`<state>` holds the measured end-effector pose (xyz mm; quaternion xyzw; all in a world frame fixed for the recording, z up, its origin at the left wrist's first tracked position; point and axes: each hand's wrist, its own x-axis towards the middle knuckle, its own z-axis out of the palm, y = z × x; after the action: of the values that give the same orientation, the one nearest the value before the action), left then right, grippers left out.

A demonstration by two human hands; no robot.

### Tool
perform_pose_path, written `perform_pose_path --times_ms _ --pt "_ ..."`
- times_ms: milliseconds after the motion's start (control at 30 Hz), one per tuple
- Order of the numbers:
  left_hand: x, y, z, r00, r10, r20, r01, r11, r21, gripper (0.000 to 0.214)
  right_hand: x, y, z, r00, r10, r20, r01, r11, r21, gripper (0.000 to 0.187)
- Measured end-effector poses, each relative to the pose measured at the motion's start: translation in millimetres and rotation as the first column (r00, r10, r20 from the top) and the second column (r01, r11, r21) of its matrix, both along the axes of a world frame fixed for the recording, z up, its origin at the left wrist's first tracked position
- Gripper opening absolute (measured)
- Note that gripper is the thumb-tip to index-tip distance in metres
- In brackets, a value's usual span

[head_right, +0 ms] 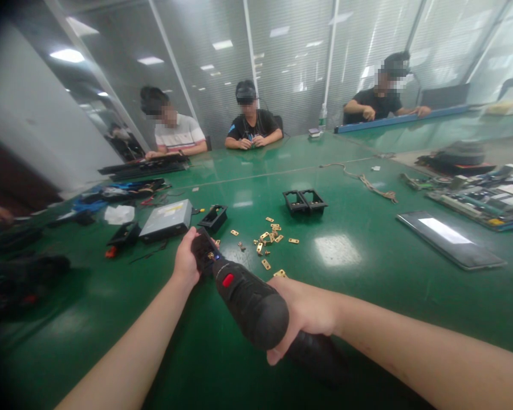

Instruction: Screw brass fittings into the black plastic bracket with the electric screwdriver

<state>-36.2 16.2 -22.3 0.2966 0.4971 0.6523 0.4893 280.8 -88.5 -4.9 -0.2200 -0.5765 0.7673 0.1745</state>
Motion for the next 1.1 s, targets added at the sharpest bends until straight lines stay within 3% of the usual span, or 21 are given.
perform_pose_path --times_ms 833,1100 --pt "4.5 -2.7 3.7 1.000 0.021 -0.003 -0.021 1.000 -0.018 0.055 1.6 4.6 -9.7 1.000 0.029 -0.001 -0.029 0.999 0.023 0.071" --pt "3.6 -1.3 3.6 1.000 0.019 -0.006 -0.019 1.000 -0.018 0.055 2.4 -1.0 -0.9 1.000 -0.009 0.024 0.008 1.000 0.025 0.078"
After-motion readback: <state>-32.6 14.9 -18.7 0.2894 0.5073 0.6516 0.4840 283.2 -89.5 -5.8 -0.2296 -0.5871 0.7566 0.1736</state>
